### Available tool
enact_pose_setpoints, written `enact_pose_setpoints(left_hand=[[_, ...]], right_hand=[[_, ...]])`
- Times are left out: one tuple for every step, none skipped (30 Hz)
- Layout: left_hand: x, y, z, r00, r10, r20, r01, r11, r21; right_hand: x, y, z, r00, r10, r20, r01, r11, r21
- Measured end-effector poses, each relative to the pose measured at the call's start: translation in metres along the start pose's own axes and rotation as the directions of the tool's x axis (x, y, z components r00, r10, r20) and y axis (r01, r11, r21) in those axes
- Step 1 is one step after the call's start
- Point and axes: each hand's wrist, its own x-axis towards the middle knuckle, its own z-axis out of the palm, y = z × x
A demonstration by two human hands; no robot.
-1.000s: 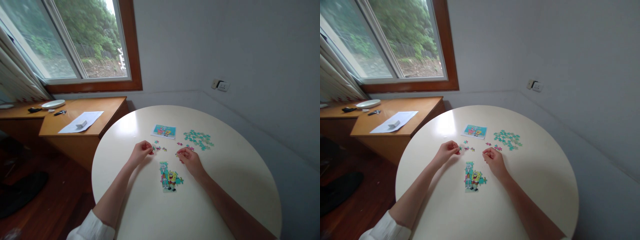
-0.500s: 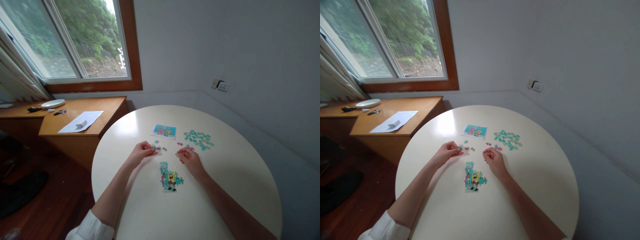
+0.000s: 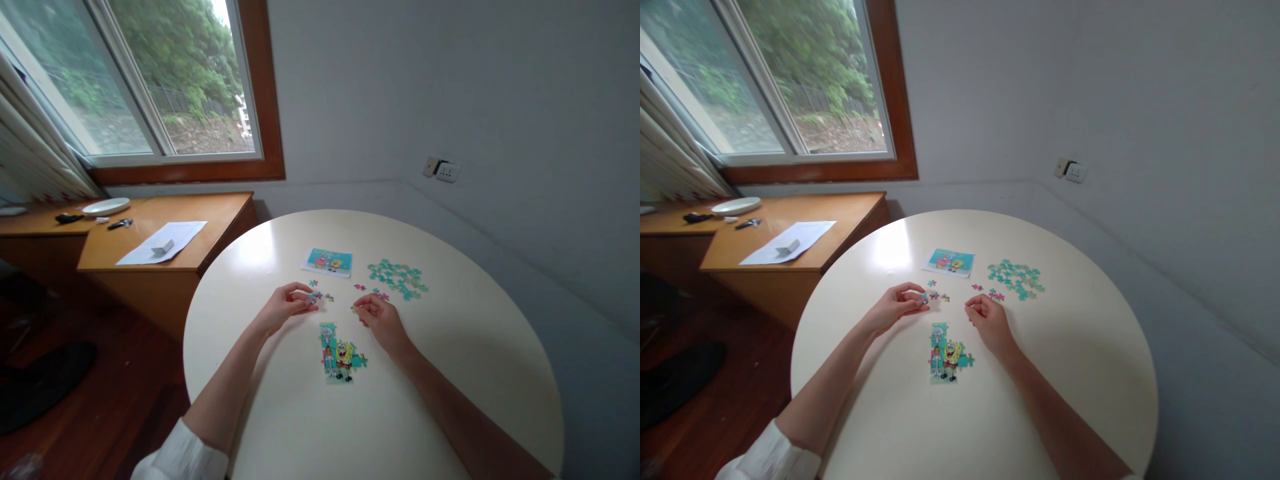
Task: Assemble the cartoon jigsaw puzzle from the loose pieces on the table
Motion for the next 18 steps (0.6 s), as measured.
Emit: enact_pose_setpoints(left_hand=[[0.000, 0.000, 0.000, 1.000, 0.000, 0.006, 0.000, 1.000, 0.009], [0.000, 0.000, 0.000, 1.000, -0.004, 0.011, 0.004, 1.000, 0.016], [0.000, 0.000, 0.000, 1.000, -0.011, 0.016, 0.010, 1.000, 0.022], [0.000, 0.000, 0.000, 1.000, -0.017, 0.019, 0.017, 1.000, 0.026], [0.000, 0.000, 0.000, 0.999, -0.023, 0.023, 0.022, 0.999, 0.032], [-0.001, 0.000, 0.000, 0.999, -0.025, 0.026, 0.024, 0.999, 0.040], [-0.001, 0.000, 0.000, 0.999, -0.025, 0.028, 0.024, 0.998, 0.051], [-0.001, 0.000, 0.000, 0.999, -0.025, 0.029, 0.023, 0.998, 0.064], [-0.001, 0.001, 0.001, 0.999, -0.025, 0.029, 0.023, 0.997, 0.078], [-0.001, 0.001, 0.001, 0.999, -0.028, 0.028, 0.025, 0.995, 0.092], [-0.002, 0.001, 0.001, 0.999, -0.031, 0.027, 0.028, 0.994, 0.103], [-0.002, 0.002, 0.002, 0.999, -0.034, 0.024, 0.031, 0.993, 0.110], [-0.002, 0.002, 0.002, 0.999, -0.035, 0.021, 0.033, 0.993, 0.115], [-0.003, 0.003, 0.003, 0.999, -0.035, 0.018, 0.033, 0.992, 0.121], [-0.003, 0.003, 0.003, 0.999, -0.033, 0.013, 0.031, 0.991, 0.127], [-0.003, 0.004, 0.004, 1.000, -0.028, 0.008, 0.027, 0.991, 0.135], [-0.003, 0.004, 0.004, 1.000, -0.022, 0.003, 0.021, 0.990, 0.142], [-0.003, 0.004, 0.004, 1.000, -0.014, -0.001, 0.014, 0.989, 0.150]], right_hand=[[0.000, 0.000, 0.000, 1.000, -0.001, 0.000, 0.001, 1.000, -0.002], [0.000, 0.000, 0.000, 1.000, -0.004, 0.000, 0.004, 1.000, -0.004], [0.000, 0.001, 0.000, 1.000, -0.007, 0.000, 0.007, 1.000, -0.006], [0.000, 0.001, -0.001, 1.000, -0.011, 0.002, 0.011, 1.000, -0.007], [0.000, 0.001, -0.001, 1.000, -0.016, 0.005, 0.016, 1.000, -0.007], [0.001, 0.002, -0.001, 1.000, -0.020, 0.008, 0.020, 1.000, -0.008], [0.001, 0.003, -0.001, 1.000, -0.025, 0.012, 0.025, 1.000, -0.011], [0.001, 0.003, -0.001, 0.999, -0.031, 0.016, 0.031, 0.999, -0.016], [0.001, 0.004, -0.001, 0.999, -0.040, 0.020, 0.041, 0.999, -0.024], [0.001, 0.005, 0.000, 0.998, -0.055, 0.026, 0.056, 0.998, -0.035], [0.001, 0.006, 0.000, 0.997, -0.076, 0.033, 0.078, 0.996, -0.050], [0.000, 0.007, 0.001, 0.994, -0.103, 0.044, 0.106, 0.992, -0.069], [-0.002, 0.007, 0.001, 0.989, -0.133, 0.059, 0.138, 0.986, -0.094], [-0.004, 0.007, 0.002, 0.983, -0.164, 0.079, 0.173, 0.977, -0.126], [-0.007, 0.006, 0.003, 0.976, -0.192, 0.108, 0.208, 0.964, -0.164], [-0.009, 0.004, 0.003, 0.966, -0.215, 0.141, 0.242, 0.947, -0.210], [-0.012, 0.002, 0.004, 0.955, -0.236, 0.182, 0.277, 0.926, -0.257], [-0.015, -0.001, 0.004, 0.940, -0.258, 0.224, 0.318, 0.899, -0.302]])
